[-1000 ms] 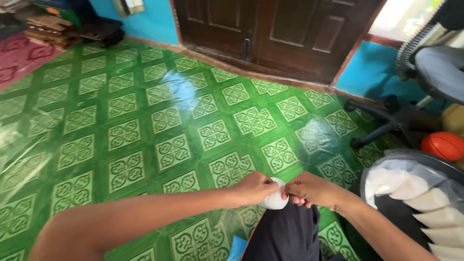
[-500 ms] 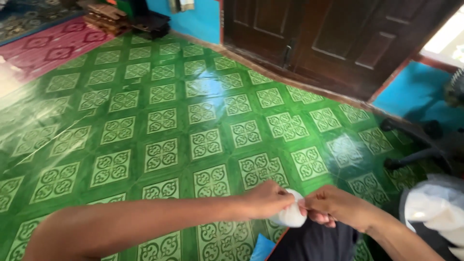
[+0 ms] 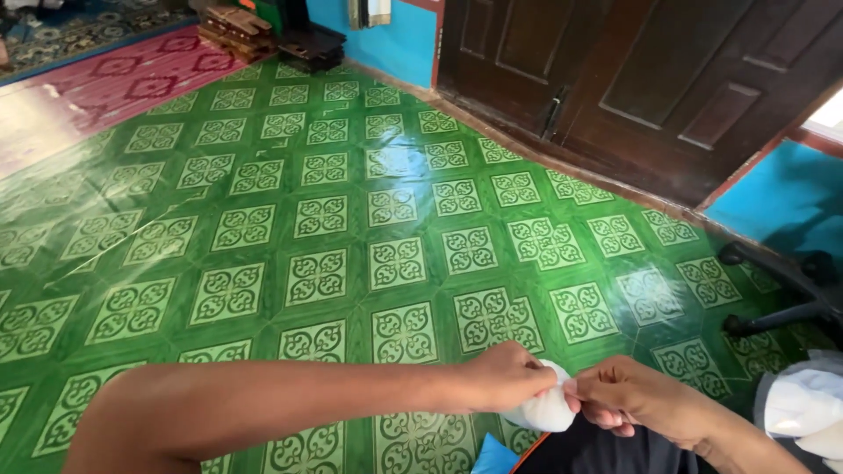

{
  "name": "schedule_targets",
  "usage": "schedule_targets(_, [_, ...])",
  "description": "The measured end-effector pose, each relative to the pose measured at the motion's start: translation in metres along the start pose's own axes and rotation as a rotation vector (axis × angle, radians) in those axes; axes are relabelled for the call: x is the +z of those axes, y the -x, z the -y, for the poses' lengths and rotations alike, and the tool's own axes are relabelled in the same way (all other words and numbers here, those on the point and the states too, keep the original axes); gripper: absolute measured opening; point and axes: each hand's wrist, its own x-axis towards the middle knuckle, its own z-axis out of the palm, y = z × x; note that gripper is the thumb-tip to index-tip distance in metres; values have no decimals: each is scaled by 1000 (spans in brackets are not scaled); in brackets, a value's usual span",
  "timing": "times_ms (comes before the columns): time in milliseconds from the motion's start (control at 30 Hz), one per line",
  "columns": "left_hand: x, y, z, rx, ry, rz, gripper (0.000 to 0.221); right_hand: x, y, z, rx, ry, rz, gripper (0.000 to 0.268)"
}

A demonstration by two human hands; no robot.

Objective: Sealing liquid-filled plastic bags by twisting and tying the tops into knots.

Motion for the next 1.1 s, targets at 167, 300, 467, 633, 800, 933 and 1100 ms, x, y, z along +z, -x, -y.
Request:
schedule_targets(167, [9,-13,-13,5,55,44,29,-14,12,-6,-35,-20,-47,33])
schedule_targets(300, [23,-39,-21,55,20,86,26,-30,29,-15,-16,-51,-106,32])
schedule_targets(467, [52,-85,-29,2,-67,152,35,-58,48,-43,-9,-38,-257,31])
schedule_targets(633, [95,-142,-27,-31,-150,165,30,-79,70,-58,91,-123,-413,29])
schedule_targets(800, [117,-174,-37,-152,43,288,22,-100,79,-75,142,-187,-480,30])
schedule_targets(933, [135,-206,-21,-199,49,356,21,-117,69,-96,213,-214,-506,28])
schedule_targets(1100, [153,-233,3,-179,-50,331,19,-137,51,-125,242,-275,-507,27])
